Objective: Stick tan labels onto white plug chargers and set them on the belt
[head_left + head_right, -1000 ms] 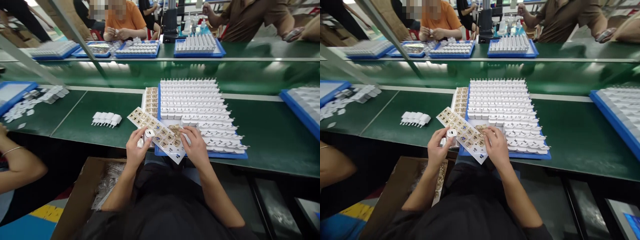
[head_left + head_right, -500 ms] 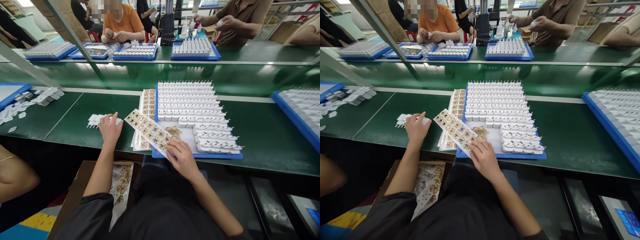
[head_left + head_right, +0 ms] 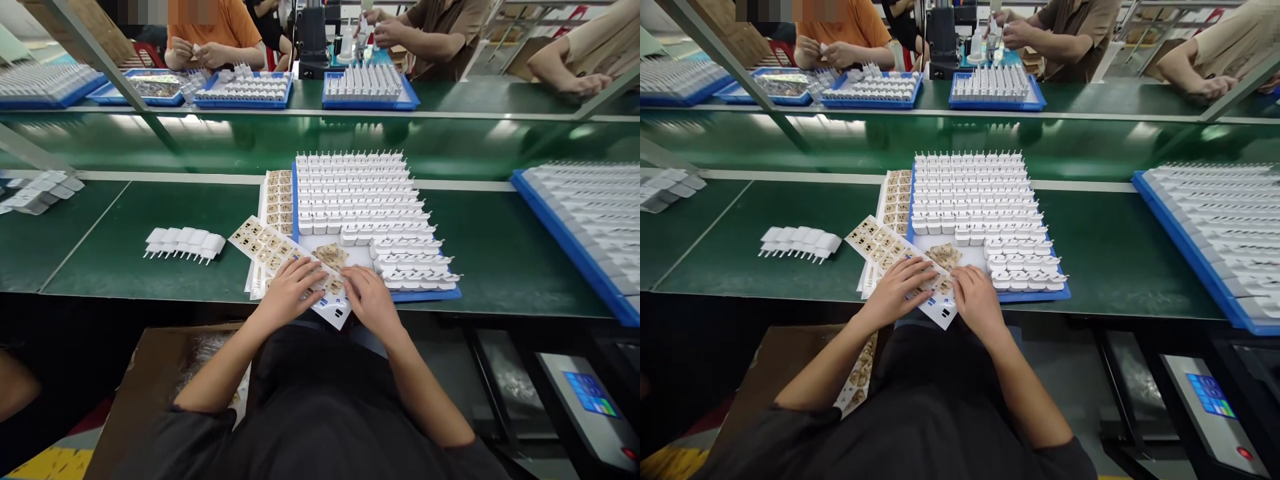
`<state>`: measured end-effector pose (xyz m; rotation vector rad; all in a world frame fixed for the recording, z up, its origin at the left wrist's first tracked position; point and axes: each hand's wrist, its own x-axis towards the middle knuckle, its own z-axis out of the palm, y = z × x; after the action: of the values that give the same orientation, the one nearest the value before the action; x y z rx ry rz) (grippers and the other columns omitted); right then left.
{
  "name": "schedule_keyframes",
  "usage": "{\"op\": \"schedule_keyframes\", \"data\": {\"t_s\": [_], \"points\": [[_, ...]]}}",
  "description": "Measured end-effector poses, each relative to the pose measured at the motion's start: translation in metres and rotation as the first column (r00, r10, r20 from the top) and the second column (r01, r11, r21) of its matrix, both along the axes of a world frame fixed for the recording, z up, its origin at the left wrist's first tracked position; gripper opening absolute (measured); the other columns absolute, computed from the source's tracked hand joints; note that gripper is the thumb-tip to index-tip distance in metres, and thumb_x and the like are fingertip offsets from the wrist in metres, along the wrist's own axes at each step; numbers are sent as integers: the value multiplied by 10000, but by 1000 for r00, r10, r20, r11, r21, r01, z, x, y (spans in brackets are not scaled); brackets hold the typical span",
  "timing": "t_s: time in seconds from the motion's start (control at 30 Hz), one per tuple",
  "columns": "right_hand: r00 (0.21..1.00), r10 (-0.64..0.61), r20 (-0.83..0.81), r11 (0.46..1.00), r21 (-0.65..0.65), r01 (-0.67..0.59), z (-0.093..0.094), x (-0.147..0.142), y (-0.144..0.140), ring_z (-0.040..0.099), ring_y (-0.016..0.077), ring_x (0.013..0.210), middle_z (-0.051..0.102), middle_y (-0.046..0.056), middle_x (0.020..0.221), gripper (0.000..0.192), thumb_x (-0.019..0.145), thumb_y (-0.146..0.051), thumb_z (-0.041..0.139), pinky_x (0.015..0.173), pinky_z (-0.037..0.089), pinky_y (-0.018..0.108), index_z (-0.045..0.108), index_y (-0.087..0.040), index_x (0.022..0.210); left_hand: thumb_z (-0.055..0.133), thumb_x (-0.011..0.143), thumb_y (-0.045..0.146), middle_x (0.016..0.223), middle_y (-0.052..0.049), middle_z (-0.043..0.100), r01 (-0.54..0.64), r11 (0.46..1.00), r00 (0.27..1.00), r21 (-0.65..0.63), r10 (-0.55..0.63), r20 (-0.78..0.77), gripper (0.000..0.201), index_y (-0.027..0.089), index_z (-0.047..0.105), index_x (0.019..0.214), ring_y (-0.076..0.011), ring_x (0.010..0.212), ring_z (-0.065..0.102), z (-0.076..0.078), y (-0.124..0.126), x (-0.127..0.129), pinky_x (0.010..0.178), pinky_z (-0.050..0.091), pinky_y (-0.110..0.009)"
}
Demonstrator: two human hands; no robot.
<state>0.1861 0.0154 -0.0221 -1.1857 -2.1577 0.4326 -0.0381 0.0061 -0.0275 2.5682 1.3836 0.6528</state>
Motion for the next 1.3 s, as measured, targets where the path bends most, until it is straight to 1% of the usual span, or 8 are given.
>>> {"op": "schedule_keyframes", "data": {"t_s": [0.27, 0.6, 0.73, 0.9, 1.0, 1.1, 1.23, 1.3], "points": [[998, 49, 24, 983, -178, -44, 7, -1, -5, 647, 306, 1090, 716, 109, 1104, 162, 947, -238, 660, 925, 558, 480, 704, -206, 1099, 608, 980, 425, 1401, -95, 660, 32, 999, 999, 5, -32, 32, 430, 242, 615, 1369, -288, 1377, 546, -5, -20, -4, 1219, 348, -516], [999, 31, -26, 996, -89, -34, 5, -1, -10, 653, 271, 994, 719, 85, 1003, 85, 947, -191, 634, 884, 538, 446, 712, -223, 959, 599, 987, 387, 1437, -82, 639, 68, 995, 995, -77, -62, 79, 468, 278, 564, 1441, -290, 1409, 529, -10, -25, -4, 1260, 278, -553], [981, 27, -190, 995, -87, -44, 10, -2, -6, 651, 255, 993, 710, 76, 989, 97, 968, -182, 588, 890, 533, 422, 670, -232, 950, 547, 1013, 389, 1460, -75, 621, 50, 992, 996, -115, -41, 76, 454, 272, 552, 1451, -283, 1430, 506, -6, -20, -2, 1269, 262, -546], [869, -108, -482, 993, -88, 74, 17, 3, -12, 646, 227, 917, 681, 56, 927, 84, 994, -222, 557, 823, 521, 381, 624, -242, 948, 538, 1015, 406, 1456, -81, 621, 40, 991, 998, -130, -32, 61, 405, 259, 596, 1388, -294, 1422, 500, 2, -12, -2, 1253, 266, -555], [825, -92, -557, 988, -154, 6, 16, 6, -16, 635, 212, 852, 664, 46, 879, 89, 988, -242, 564, 778, 520, 367, 620, -240, 919, 565, 1000, 385, 1352, -98, 673, -5, 999, 993, -51, 11, 114, 344, 237, 633, 1303, -288, 1304, 573, 14, 5, 5, 1161, 389, -505], [807, -56, -588, 980, -188, -69, 12, 6, -16, 646, 217, 850, 662, 48, 863, 92, 973, -258, 576, 764, 531, 368, 615, -237, 893, 628, 957, 395, 1272, -130, 666, -95, 994, 987, 44, 89, 132, 367, 213, 628, 1277, -308, 1199, 587, 28, 38, 23, 1043, 464, -479], [798, -18, -602, 981, -165, -102, 10, 7, -17, 659, 222, 878, 673, 50, 885, 60, 954, -247, 598, 802, 536, 384, 623, -236, 900, 777, 836, 370, 1389, -204, 537, -159, 984, 987, 75, 160, -9, 516, 172, 620, 1286, -406, 1251, 501, 36, 88, 59, 1006, 441, -548], [802, -18, -597, 982, -162, -99, 10, 9, -17, 662, 221, 882, 677, 53, 899, 47, 951, -245, 607, 808, 537, 384, 628, -237, 911, 791, 821, 305, 1456, -221, 473, -143, 987, 987, 74, 148, -63, 416, 159, 663, 1189, -432, 1277, 469, 36, 103, 72, 999, 425, -562]]}}
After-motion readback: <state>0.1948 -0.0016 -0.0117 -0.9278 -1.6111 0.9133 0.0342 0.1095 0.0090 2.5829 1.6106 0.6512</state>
